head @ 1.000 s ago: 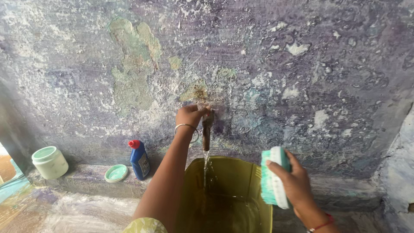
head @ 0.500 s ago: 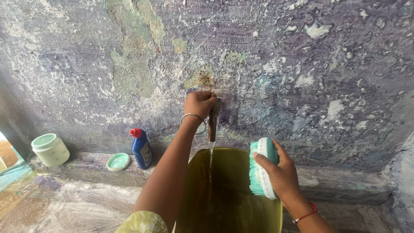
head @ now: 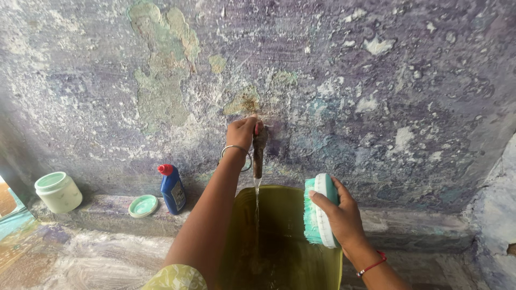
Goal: The person scrubs the walls, floor, and squat toilet with a sponge and cleaning solution. They rinse the sponge in a bucket and continue scrubbing various surfaces, including the ledge and corners.
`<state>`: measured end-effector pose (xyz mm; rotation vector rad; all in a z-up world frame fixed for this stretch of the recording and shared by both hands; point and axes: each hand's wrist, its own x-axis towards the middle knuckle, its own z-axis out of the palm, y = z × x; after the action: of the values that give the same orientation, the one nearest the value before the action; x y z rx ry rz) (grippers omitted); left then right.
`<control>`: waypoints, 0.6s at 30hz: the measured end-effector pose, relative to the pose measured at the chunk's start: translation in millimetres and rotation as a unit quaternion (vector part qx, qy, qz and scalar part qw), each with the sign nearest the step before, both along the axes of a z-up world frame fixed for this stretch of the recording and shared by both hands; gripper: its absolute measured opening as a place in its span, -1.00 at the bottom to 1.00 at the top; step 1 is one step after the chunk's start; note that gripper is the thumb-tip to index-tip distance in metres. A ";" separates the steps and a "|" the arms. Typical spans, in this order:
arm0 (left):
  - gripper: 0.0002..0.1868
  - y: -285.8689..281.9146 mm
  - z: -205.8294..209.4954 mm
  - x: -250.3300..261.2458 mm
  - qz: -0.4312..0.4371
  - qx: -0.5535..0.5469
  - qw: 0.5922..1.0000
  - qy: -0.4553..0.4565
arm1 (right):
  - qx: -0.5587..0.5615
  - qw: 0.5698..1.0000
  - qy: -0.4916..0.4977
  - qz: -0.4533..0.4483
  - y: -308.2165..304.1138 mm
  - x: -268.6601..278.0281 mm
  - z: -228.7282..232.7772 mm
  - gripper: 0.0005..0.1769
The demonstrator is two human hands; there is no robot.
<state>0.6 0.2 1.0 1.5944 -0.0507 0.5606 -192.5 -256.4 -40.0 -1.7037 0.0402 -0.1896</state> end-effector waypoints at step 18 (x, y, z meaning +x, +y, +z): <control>-0.63 -92.7 49.9 -112.2 0.038 0.277 0.955 -0.103 | 0.096 0.971 -0.213 -0.049 -5.1 12.5 -27.7 -0.21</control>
<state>-111.6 -92.5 50.9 2.0814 -0.3298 0.8203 -180.0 -261.4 -67.7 -1.4400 -0.1719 -0.6043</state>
